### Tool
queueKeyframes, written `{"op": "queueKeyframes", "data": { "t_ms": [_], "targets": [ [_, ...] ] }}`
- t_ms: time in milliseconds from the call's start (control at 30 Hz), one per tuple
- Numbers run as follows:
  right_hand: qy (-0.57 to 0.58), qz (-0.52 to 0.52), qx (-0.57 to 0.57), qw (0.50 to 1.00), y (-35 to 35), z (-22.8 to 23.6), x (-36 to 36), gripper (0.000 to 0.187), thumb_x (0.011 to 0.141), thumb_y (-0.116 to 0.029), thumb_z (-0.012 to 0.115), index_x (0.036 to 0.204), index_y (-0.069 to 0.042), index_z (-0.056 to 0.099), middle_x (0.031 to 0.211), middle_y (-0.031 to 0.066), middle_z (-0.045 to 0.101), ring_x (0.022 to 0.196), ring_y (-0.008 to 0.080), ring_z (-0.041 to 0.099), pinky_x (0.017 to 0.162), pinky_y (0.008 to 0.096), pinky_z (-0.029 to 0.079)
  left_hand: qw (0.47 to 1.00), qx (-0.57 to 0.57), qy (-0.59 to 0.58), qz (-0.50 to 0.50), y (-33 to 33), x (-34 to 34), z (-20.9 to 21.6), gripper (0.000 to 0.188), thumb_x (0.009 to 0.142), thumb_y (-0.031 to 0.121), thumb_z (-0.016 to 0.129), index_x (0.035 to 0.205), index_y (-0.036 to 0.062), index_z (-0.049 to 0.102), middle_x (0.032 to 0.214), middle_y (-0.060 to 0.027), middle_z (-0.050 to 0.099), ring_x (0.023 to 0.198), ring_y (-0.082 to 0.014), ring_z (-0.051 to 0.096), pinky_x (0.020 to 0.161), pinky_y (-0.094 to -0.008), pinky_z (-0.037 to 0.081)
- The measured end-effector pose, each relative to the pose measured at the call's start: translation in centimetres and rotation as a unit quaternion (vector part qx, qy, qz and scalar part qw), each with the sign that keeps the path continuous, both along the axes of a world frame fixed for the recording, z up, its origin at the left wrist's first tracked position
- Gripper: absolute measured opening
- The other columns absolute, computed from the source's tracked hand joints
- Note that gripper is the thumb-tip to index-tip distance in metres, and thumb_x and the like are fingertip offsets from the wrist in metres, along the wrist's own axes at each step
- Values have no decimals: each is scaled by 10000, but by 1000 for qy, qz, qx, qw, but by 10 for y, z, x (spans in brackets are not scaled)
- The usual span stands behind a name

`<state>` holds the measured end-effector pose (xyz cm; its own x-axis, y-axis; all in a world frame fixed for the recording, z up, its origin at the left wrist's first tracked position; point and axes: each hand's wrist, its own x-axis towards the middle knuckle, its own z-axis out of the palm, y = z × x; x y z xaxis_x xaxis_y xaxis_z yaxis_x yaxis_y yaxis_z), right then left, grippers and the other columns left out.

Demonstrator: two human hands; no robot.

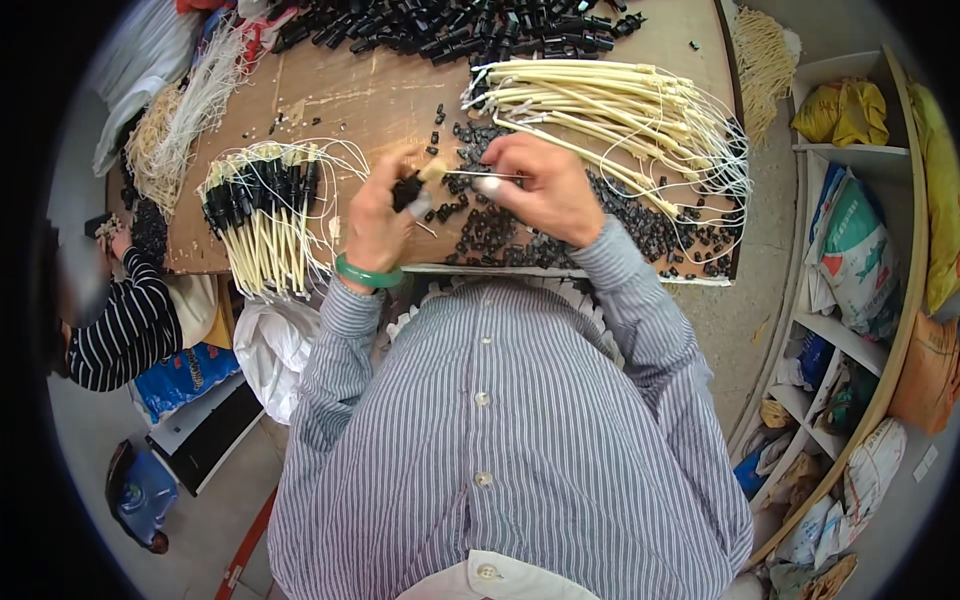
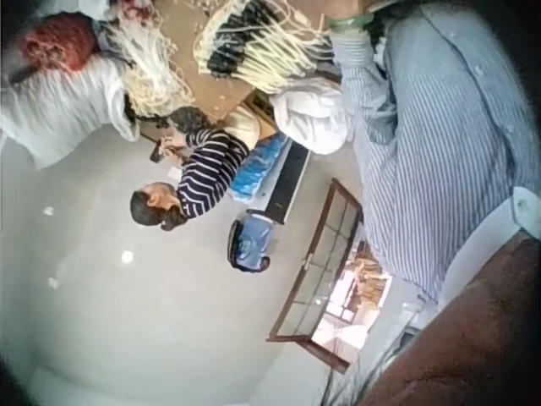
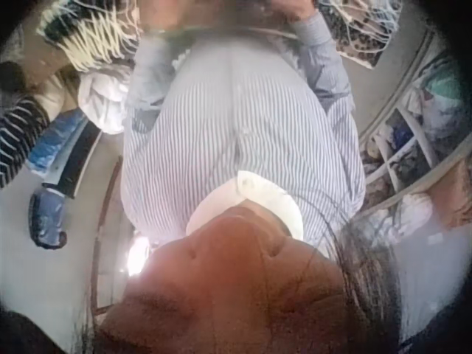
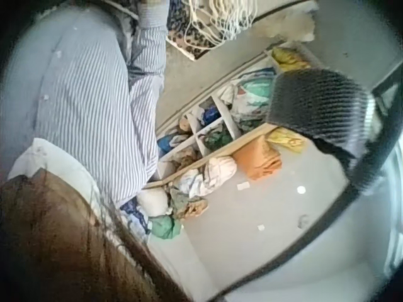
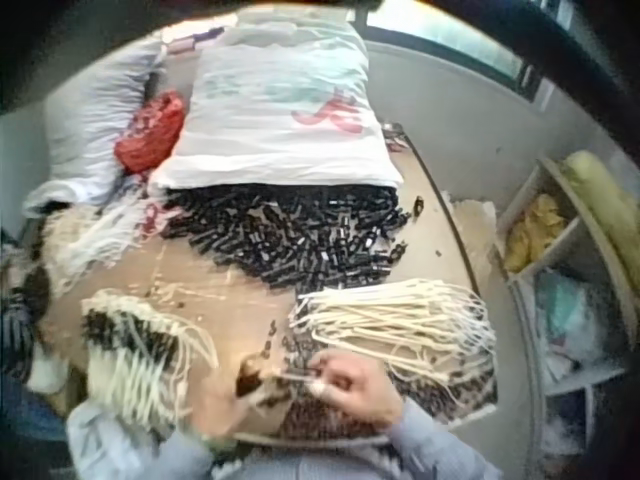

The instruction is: The person assembles irrigation tubes by picking up small black plastic fittings and attaching them onto the ends of tubes with strings by hand on a workbench.

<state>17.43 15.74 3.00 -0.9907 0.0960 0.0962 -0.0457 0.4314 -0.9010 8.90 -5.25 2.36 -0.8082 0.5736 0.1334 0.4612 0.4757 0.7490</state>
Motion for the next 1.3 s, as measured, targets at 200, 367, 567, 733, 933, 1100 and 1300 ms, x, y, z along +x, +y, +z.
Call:
{"op": "queueKeyframes", "data": {
  "t_ms": [200,367,567,733,933,1100,1300],
  "targets": [
    [100,2,-431,897,28,-1,10,255,913,-174,569,682,-72,537,1052,122,662,599,59,514,504,193,407,910,247,-333,-13,-33,-33,-3,418,842,56,633,1247,83,533,881,20,620,742,-95,582,633,-239,485],
    [116,49,-483,866,25,4,11,207,936,-192,548,1004,-29,656,969,121,684,540,61,531,464,179,428,983,53,-173,31,-21,-34,-15,259,904,203,599,1117,60,640,783,11,608,687,-50,560,557,-196,449],
    [53,42,308,949,-29,-7,5,243,819,-191,702,1023,-77,637,827,94,659,521,147,595,477,261,467,903,102,-417,31,28,-15,8,231,841,99,668,1066,49,672,753,3,622,598,-50,555,519,-201,454],
    [-14,-73,127,989,-27,-10,7,211,792,-203,704,966,-92,657,631,50,644,525,211,634,481,285,481,954,81,-288,-10,26,-20,-9,222,788,-3,681,1010,9,682,772,-2,651,654,-52,580,554,-207,479],
    [53,-102,195,974,-27,-10,6,105,788,-121,662,890,-105,683,616,68,641,538,187,652,487,311,501,963,-92,-224,-119,23,-30,5,415,758,-38,545,1171,-29,581,1030,-158,660,969,-245,633,884,-336,473],
    [49,-121,166,978,-26,-11,3,73,789,-150,652,851,-120,676,593,65,623,512,214,636,474,333,498,949,-115,-247,-160,20,-37,5,451,743,-41,514,1190,-25,574,1045,-163,656,988,-272,631,894,-349,471],
    [68,-74,163,982,-29,-17,1,69,801,-156,656,857,-119,675,619,67,630,508,225,629,469,336,494,948,-118,-222,-196,22,-34,1,465,728,-36,507,1189,-30,571,1112,-172,636,1034,-292,614,921,-382,464]
  ]
}}
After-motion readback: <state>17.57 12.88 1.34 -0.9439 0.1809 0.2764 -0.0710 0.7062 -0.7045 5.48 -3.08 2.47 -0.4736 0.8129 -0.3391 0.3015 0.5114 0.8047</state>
